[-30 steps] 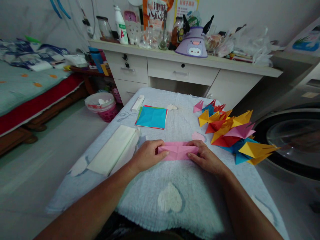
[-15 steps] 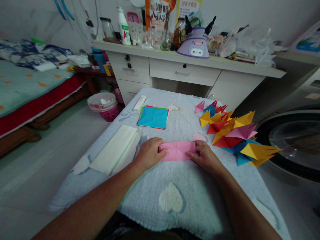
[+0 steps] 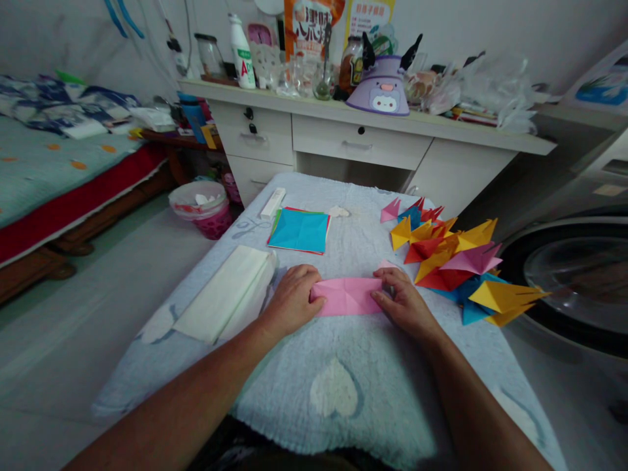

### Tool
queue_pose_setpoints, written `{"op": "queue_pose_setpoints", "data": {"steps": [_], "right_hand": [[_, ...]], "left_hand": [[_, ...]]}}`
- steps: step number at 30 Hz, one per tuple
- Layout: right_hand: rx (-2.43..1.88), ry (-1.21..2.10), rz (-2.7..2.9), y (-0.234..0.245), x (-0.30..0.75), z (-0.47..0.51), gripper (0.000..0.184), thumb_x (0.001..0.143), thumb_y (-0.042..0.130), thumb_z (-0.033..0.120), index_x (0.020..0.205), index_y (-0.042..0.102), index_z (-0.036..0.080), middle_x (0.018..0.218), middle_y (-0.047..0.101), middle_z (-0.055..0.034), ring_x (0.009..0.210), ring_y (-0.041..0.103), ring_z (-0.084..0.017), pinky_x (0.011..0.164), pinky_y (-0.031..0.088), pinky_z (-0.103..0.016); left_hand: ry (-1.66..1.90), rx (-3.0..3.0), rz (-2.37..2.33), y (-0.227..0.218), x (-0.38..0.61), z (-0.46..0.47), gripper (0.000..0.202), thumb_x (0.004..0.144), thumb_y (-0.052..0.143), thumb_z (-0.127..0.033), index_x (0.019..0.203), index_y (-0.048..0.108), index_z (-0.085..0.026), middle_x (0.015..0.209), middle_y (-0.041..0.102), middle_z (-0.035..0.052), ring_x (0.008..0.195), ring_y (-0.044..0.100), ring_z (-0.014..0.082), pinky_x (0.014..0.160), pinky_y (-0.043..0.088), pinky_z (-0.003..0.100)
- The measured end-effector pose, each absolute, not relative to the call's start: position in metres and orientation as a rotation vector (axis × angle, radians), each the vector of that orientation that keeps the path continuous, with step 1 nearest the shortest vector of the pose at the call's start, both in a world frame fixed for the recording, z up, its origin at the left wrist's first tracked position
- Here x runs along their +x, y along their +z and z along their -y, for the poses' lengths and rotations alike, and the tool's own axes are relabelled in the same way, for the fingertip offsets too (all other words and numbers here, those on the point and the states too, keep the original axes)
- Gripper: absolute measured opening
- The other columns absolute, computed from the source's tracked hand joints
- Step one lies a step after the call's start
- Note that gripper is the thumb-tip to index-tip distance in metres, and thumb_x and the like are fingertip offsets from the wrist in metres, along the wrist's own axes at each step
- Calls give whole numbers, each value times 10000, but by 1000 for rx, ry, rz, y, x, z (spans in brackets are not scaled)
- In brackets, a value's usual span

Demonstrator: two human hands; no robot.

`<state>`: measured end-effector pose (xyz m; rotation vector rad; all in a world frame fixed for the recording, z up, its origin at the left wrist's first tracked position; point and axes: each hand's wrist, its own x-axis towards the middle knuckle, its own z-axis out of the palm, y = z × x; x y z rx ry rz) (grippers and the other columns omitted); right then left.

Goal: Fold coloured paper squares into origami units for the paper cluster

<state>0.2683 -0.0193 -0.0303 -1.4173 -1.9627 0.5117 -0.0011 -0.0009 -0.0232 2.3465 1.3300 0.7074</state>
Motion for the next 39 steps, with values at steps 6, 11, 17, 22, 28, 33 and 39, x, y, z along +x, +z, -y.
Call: {"op": "queue_pose_setpoints", "data": {"steps": [6, 11, 17, 22, 28, 33, 39], "right_hand": [[-1408, 548, 1967, -32, 264, 21, 115, 793, 630, 324, 835, 648, 218, 1155, 612, -107, 1143, 523, -296, 1000, 374, -494], [-1394, 610, 1889, -33, 264, 21, 285, 772, 662, 352, 1025, 601, 235, 1199, 585, -104, 1158, 519, -292, 1009, 389, -486], [-1368, 789, 1616, -30, 263, 24, 716, 742, 729, 464, 1344, 398, 263, 1278, 553, -108, 1185, 503, -272, 1039, 362, -476], [-1203, 1155, 1483, -23, 258, 27, 288, 802, 694, 460, 948, 640, 217, 903, 641, -32, 833, 581, -191, 784, 471, -332], [-1133, 1174, 1289, -21, 252, 28, 274, 752, 751, 444, 739, 627, 201, 697, 546, 12, 661, 486, -138, 611, 413, -252], [-1106, 1189, 1275, -22, 251, 29, 247, 756, 754, 418, 739, 626, 208, 707, 541, 19, 666, 480, -137, 617, 397, -250], [-1126, 1061, 1265, -21, 250, 31, 275, 828, 660, 460, 719, 595, 216, 679, 492, 26, 634, 429, -134, 611, 370, -251]], "left_hand": [[648, 2348, -1339, -24, 1, 0, 158, 710, 607, -142, 830, 527, -207, 870, 604, 25, 913, 554, 233, 819, 411, 359], [744, 2169, -1219, -22, 4, 2, 198, 689, 516, -64, 817, 479, -211, 822, 578, -6, 809, 556, 179, 728, 401, 296], [945, 1982, -1116, -18, 3, 5, 338, 722, 529, -78, 1027, 488, -218, 790, 549, -39, 745, 554, 129, 723, 409, 258], [995, 1915, -1063, -14, 2, 6, 346, 743, 547, -108, 1073, 562, -208, 791, 560, -32, 763, 558, 124, 780, 426, 266], [1001, 1781, -1020, -14, 2, 3, 164, 800, 619, -257, 938, 655, -175, 879, 597, 22, 813, 563, 151, 727, 430, 255], [1049, 1590, -994, -16, 1, -1, 218, 853, 594, -344, 767, 642, -150, 724, 518, -11, 686, 494, 119, 641, 381, 230], [1068, 1539, -980, -20, -1, -2, 199, 832, 637, -340, 767, 642, -152, 742, 521, -14, 698, 493, 113, 645, 385, 219]]}}
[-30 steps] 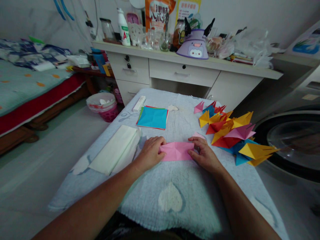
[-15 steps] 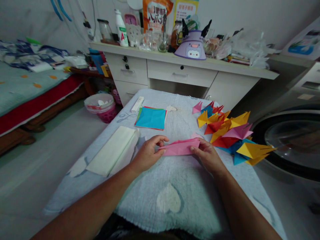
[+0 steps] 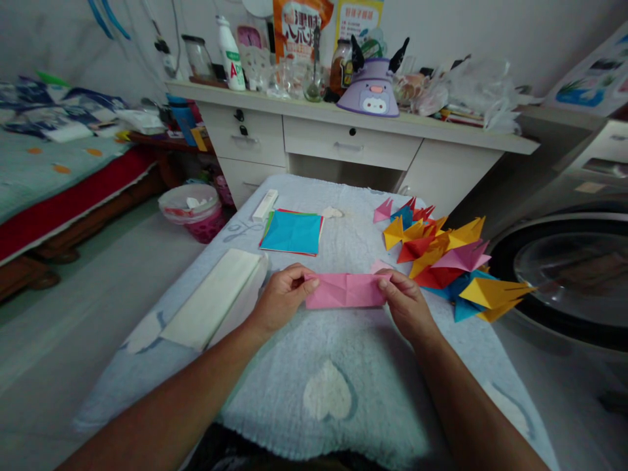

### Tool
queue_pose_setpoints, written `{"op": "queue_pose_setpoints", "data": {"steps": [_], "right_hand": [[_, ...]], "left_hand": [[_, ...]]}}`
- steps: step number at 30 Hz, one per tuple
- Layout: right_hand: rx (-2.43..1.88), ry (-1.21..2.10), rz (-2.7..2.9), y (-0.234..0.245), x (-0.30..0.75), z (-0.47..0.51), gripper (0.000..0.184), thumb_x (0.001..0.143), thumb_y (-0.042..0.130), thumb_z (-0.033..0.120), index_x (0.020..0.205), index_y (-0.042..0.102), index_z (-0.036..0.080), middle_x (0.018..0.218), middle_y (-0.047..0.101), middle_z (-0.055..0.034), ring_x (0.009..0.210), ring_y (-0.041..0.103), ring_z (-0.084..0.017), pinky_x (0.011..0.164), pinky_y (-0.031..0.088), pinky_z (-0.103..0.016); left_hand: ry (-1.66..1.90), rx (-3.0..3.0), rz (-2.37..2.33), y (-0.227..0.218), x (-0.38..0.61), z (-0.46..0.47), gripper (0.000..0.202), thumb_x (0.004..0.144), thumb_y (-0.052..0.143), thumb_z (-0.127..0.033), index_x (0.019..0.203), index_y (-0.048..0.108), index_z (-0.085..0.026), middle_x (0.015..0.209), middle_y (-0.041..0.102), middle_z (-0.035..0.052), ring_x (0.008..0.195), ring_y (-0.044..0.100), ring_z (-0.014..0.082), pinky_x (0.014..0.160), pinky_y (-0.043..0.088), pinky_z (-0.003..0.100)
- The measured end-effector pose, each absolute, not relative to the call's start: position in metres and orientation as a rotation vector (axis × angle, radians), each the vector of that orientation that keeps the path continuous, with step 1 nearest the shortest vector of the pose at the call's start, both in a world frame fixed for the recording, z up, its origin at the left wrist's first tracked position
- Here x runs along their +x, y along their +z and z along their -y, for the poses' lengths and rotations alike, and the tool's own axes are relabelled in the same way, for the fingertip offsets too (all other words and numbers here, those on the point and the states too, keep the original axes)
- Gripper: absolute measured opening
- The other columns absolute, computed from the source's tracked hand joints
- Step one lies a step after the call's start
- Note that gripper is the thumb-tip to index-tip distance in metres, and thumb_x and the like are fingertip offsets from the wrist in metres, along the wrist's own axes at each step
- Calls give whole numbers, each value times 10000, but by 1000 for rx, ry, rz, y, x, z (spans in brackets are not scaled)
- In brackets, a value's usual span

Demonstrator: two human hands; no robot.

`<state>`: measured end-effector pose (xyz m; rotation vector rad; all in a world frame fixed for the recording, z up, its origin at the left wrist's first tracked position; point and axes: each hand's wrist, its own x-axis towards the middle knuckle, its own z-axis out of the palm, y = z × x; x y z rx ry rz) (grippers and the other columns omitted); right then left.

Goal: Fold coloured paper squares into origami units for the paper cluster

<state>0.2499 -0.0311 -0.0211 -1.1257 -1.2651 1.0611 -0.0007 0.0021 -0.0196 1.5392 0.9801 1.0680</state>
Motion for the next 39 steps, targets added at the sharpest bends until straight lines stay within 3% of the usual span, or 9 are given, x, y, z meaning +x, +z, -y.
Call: {"op": "queue_pose_setpoints", "data": {"steps": [10, 39], "right_hand": [[-1164, 976, 1282, -20, 247, 30, 279, 820, 667, 449, 688, 583, 218, 669, 445, 13, 646, 398, -141, 592, 359, -252], [-1138, 1022, 1227, -25, 247, 30, 246, 829, 677, 391, 675, 588, 221, 658, 453, 26, 634, 400, -132, 615, 358, -254]], "left_hand": [[1117, 1307, -1039, -18, 3, -2, 220, 770, 689, -370, 774, 639, -156, 697, 570, -22, 646, 495, 107, 627, 390, 211], [1122, 1268, -1067, -13, 3, -1, 213, 770, 684, -365, 771, 646, -155, 697, 590, -24, 647, 508, 105, 637, 392, 214]]}}
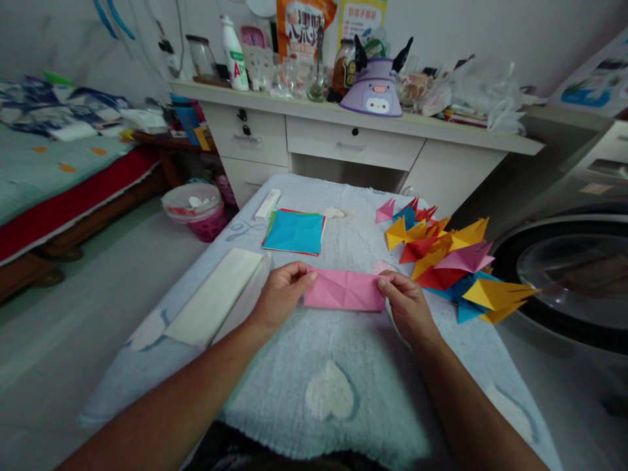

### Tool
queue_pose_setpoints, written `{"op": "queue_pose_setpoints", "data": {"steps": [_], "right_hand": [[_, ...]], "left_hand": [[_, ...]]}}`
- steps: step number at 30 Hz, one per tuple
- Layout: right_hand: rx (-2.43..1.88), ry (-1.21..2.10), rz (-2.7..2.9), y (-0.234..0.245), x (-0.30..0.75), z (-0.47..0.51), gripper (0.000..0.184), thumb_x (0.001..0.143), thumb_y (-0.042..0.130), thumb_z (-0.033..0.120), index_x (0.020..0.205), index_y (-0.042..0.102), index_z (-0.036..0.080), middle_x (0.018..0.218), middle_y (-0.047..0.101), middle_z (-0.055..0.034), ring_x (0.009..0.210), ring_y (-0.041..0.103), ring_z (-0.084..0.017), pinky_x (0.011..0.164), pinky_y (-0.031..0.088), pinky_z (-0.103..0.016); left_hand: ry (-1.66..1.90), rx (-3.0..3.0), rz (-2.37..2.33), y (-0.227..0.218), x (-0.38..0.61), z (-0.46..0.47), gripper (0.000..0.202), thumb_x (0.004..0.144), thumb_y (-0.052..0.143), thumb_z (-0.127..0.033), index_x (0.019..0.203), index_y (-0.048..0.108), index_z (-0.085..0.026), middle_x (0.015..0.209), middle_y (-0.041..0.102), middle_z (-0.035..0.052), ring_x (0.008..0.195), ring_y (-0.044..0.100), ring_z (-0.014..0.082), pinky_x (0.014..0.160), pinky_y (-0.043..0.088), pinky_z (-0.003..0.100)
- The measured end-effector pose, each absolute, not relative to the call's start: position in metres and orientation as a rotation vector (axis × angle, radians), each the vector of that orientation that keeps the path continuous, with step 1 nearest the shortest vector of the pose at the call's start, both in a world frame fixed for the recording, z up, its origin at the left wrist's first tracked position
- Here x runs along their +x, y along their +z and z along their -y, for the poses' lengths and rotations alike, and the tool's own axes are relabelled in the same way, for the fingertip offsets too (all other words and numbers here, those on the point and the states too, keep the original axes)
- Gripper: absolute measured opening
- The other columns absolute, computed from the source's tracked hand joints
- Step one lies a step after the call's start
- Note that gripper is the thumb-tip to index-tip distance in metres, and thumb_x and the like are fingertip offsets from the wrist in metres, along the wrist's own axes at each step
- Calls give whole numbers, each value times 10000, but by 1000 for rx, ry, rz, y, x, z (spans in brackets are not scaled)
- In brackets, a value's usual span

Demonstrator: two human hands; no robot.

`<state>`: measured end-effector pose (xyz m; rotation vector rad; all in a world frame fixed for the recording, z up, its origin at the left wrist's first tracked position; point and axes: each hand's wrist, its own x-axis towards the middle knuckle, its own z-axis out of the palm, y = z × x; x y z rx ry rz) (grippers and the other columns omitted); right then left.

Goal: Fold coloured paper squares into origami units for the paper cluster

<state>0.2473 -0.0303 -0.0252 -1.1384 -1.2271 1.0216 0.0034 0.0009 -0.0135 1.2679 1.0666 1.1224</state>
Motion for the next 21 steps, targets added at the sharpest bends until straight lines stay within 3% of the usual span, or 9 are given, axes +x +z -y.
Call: {"op": "queue_pose_setpoints", "data": {"steps": [15, 21], "right_hand": [[-1209, 989, 1275, -25, 246, 30, 307, 828, 658, 439, 661, 558, 202, 613, 433, 39, 594, 390, -121, 574, 329, -245], [-1513, 514, 1616, -26, 245, 29, 287, 863, 569, 415, 674, 572, 198, 651, 545, 2, 657, 499, -161, 642, 363, -281]], "left_hand": [[1126, 1328, -1099, -19, 2, -2, 257, 793, 648, -400, 758, 637, -146, 685, 586, -21, 628, 503, 107, 603, 386, 213], [1044, 1572, -1251, -27, 1, -5, 235, 827, 583, -386, 748, 623, -168, 623, 548, -35, 580, 492, 112, 533, 335, 209]]}}
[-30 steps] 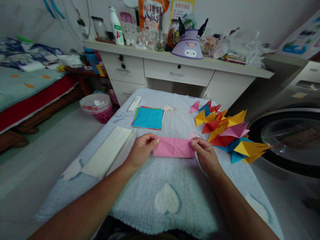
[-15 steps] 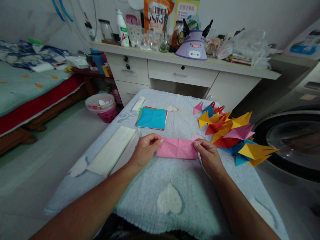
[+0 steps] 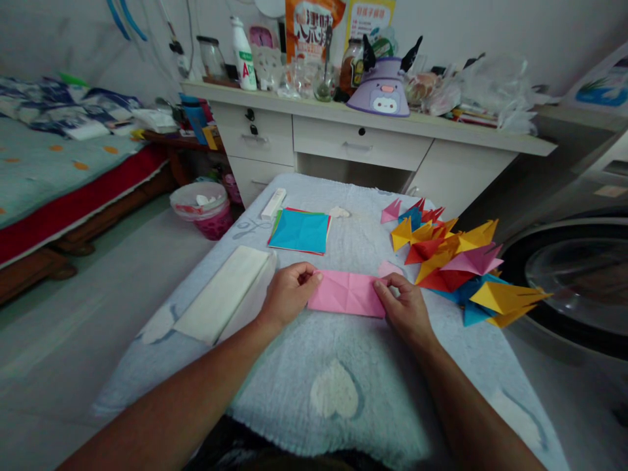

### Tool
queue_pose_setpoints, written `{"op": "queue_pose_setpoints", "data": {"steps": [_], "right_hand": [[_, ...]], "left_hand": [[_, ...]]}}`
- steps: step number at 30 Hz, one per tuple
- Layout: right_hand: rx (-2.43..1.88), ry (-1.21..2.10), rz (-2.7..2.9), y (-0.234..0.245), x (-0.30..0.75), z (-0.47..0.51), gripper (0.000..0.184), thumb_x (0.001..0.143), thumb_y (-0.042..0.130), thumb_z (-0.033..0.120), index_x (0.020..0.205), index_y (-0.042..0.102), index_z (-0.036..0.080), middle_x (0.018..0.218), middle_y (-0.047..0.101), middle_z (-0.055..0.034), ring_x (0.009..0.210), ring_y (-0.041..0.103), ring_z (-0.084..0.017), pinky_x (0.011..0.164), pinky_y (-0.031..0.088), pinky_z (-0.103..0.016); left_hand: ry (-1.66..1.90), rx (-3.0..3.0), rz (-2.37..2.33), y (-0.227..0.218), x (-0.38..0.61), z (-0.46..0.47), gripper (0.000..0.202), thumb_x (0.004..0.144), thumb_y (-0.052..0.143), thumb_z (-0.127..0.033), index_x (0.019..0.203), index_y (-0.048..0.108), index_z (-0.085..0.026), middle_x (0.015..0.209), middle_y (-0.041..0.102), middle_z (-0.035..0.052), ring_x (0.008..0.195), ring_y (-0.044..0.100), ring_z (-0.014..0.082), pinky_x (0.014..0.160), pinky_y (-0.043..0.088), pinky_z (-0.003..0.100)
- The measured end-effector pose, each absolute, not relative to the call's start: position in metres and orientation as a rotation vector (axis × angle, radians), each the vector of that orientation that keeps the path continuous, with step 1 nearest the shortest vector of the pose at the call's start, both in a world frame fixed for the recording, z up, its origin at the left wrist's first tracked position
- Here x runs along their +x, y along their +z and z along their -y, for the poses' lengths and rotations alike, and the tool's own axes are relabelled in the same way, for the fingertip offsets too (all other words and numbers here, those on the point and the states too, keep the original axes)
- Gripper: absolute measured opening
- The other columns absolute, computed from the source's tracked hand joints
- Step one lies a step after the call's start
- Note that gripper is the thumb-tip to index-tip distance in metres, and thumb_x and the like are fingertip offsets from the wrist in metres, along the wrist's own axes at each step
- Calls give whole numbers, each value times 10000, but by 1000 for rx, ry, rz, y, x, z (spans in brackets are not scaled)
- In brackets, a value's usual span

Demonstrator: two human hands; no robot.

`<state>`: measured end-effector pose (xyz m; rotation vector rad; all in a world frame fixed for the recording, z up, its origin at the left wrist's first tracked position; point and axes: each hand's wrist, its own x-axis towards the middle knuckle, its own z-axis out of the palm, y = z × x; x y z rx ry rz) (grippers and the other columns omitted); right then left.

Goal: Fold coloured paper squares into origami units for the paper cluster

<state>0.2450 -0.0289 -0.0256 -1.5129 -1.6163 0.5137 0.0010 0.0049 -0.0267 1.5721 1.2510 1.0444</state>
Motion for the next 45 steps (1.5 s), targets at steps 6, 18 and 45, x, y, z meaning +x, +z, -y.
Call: {"op": "queue_pose_setpoints", "data": {"steps": [6, 18, 45], "right_hand": [[-1729, 83, 1812, -29, 243, 24, 268, 856, 564, 379, 666, 583, 191, 672, 615, -35, 705, 537, -198, 720, 357, -324], [-2039, -179, 2060, -28, 229, 24, 235, 893, 544, 354, 764, 648, 187, 814, 659, -62, 848, 525, -239, 843, 264, -397], [-1997, -213, 2209, -24, 195, 42, 533, 860, 421, 680, 954, 560, 174, 954, 568, -125, 901, 487, -297, 768, 342, -397]], "left_hand": [[871, 1990, -1510, -21, 7, -3, 93, 841, 557, -247, 766, 580, -196, 669, 585, -29, 629, 535, 128, 581, 332, 230], [511, 2411, -1619, -30, 14, -10, 53, 872, 542, -196, 874, 594, -200, 851, 648, 36, 833, 581, 214, 768, 410, 340], [421, 2446, -1425, -25, 9, 8, 300, 789, 660, -411, 1001, 546, -232, 1107, 502, 54, 1059, 440, 267, 919, 361, 416]]}}
